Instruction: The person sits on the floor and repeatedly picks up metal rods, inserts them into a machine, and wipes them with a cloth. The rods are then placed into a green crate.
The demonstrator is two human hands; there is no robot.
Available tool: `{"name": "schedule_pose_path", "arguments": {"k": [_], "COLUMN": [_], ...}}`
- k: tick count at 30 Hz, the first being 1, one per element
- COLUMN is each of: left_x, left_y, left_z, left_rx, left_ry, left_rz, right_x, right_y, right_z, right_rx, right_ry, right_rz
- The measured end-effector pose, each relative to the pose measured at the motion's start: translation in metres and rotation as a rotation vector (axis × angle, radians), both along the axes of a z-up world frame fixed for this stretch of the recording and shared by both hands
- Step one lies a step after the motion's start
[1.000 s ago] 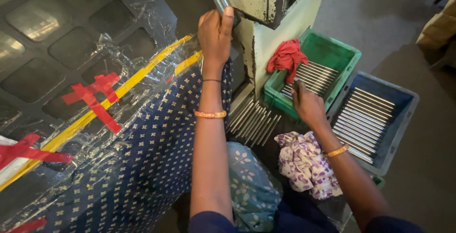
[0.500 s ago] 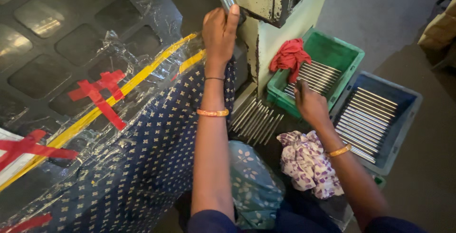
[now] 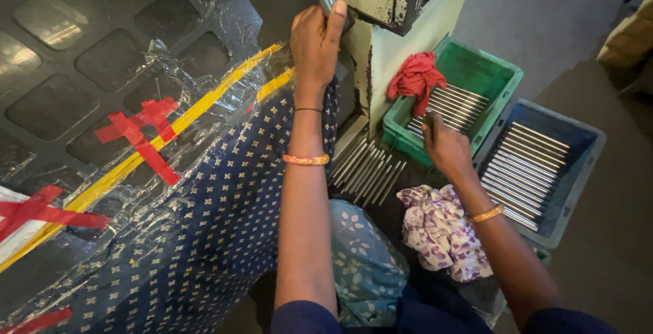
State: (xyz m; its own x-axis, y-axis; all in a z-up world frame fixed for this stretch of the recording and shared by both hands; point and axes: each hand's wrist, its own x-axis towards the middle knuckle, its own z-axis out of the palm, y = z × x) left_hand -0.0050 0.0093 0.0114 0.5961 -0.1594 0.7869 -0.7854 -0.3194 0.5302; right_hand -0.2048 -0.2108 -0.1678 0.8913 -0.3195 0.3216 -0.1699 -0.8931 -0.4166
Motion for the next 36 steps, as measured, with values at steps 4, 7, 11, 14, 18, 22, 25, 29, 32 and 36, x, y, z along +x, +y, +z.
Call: {"name": "schedule_pose_path", "arguments": {"k": [4, 7, 11, 14, 18, 22, 25, 29, 32, 36], "left_x": [-0.007, -0.009, -0.010, -0.010, -0.009, -0.009, -0.009, -0.007, -0.006, -0.006], "left_y": [0.004, 0.005, 0.006, 0.007, 0.007, 0.006, 0.006, 0.008, 0.009, 0.009], "left_z": [0.007, 0.013, 0.019, 0.021, 0.022, 0.022, 0.021, 0.019, 0.016, 0.014], "left_rx": [0.047, 0.069, 0.099, 0.103, 0.110, 0.088, 0.074, 0.105, 0.099, 0.074], "left_ry": [0.011, 0.065, 0.140, 0.179, 0.199, 0.256, 0.198, 0.176, 0.123, 0.101], "left_rz": [0.004, -0.014, -0.029, -0.063, -0.041, -0.037, -0.049, -0.053, -0.048, -0.059], "right_x": [0.000, -0.001, -0.003, -0.003, -0.001, 0.000, 0.000, 0.000, 0.000, 0.000], "right_y": [0.002, 0.003, 0.004, 0.005, 0.005, 0.003, 0.003, 0.004, 0.005, 0.006], "right_z": [0.003, 0.004, 0.006, 0.007, 0.005, 0.000, -0.001, -0.001, 0.000, 0.003], "right_rx": [-0.015, -0.021, -0.022, 0.000, -0.033, -0.071, -0.066, -0.055, -0.051, -0.048], "right_ry": [0.048, 0.020, 0.006, -0.019, 0.024, 0.037, 0.024, 0.017, 0.030, 0.040], "right_rz": [-0.023, -0.005, 0.002, 0.025, 0.004, -0.004, -0.005, -0.002, 0.004, 0.005]}}
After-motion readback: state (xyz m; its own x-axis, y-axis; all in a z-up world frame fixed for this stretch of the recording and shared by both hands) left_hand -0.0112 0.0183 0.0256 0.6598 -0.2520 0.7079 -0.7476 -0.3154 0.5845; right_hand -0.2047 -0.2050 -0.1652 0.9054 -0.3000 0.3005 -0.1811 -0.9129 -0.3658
